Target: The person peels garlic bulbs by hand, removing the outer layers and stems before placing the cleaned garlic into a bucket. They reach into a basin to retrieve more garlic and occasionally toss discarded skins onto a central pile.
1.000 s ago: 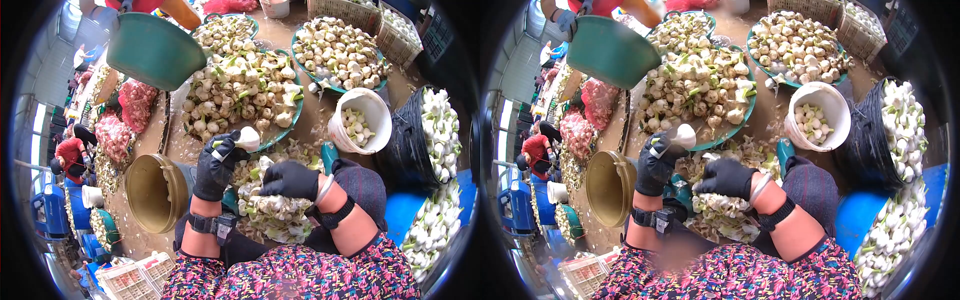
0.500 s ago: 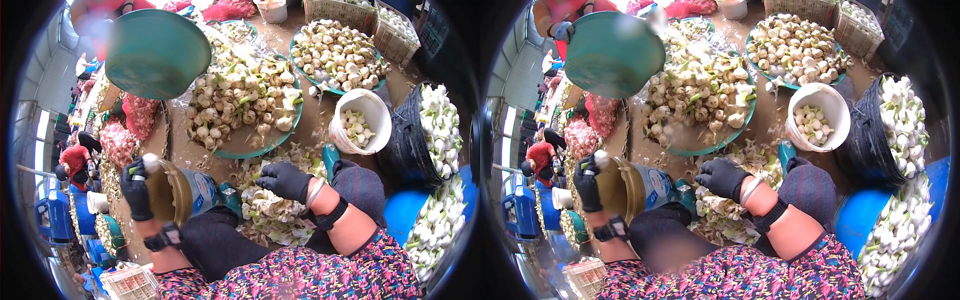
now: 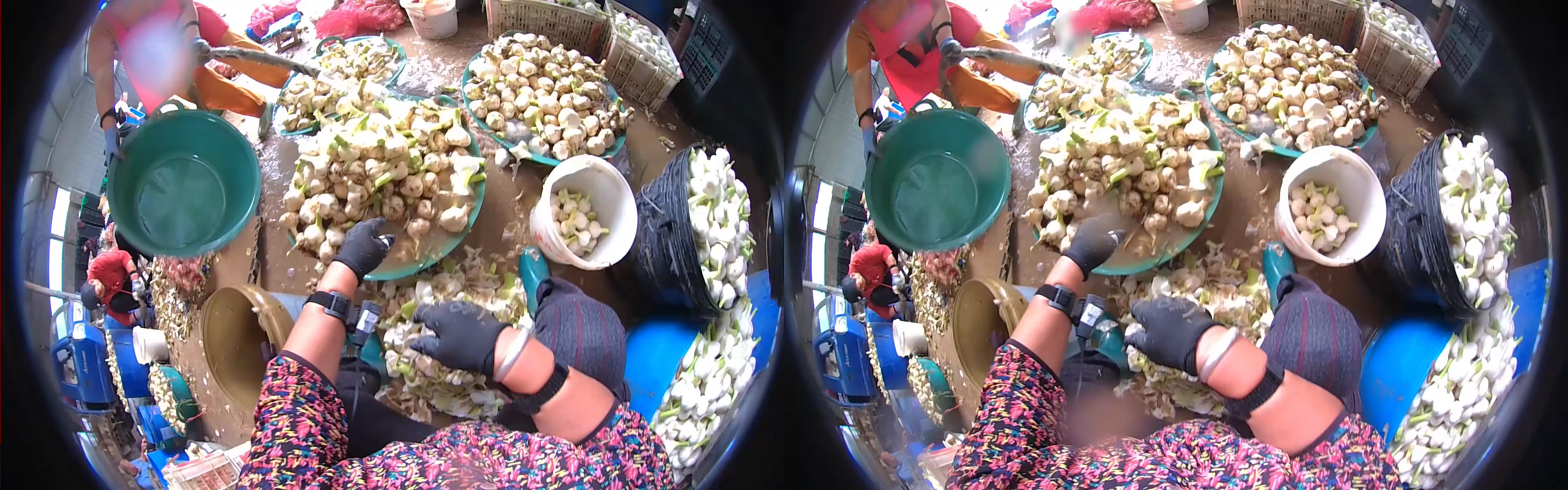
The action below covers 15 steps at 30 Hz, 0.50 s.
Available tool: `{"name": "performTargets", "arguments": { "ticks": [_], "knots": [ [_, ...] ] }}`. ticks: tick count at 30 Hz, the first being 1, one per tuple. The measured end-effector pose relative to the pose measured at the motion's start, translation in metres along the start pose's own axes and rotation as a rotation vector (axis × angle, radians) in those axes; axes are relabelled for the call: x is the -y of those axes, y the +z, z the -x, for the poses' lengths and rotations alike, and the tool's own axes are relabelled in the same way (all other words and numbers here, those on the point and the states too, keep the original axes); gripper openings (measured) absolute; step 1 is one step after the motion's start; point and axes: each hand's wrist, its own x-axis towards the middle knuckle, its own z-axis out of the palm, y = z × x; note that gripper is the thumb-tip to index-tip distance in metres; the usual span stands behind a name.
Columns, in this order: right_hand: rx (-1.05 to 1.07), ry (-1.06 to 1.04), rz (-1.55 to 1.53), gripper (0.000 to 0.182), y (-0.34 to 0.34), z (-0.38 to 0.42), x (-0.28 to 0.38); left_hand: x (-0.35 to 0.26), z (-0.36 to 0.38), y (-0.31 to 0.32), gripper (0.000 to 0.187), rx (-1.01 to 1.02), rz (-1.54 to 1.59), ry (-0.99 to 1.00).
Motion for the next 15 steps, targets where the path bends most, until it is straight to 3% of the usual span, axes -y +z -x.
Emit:
{"name": "performTargets", "arguments": {
  "ticks": [3,5,7,10,15],
  "knots": [
    [-0.035,-0.011,-0.018,0.036,-0.015,0.002,0.000,-0.007,-0.041,0.005,0.059,-0.243,-0.292,-0.041],
    [-0.101,-0.014,0.018,0.037,-0.020,0.001,0.000,-0.032,-0.055,-0.026,0.059,-0.140,-0.179,-0.156],
    [-0.113,-0.017,0.037,0.038,-0.018,0.000,-0.003,-0.024,-0.073,-0.024,0.052,-0.056,-0.352,-0.192],
    [-0.115,-0.020,0.046,0.039,-0.019,0.000,-0.007,-0.007,-0.105,-0.019,0.041,-0.002,-0.347,-0.184],
    [-0.016,0.066,0.054,0.045,-0.027,0.001,-0.003,-0.007,-0.093,-0.032,0.022,-0.100,-0.236,-0.111]
  ]
}}
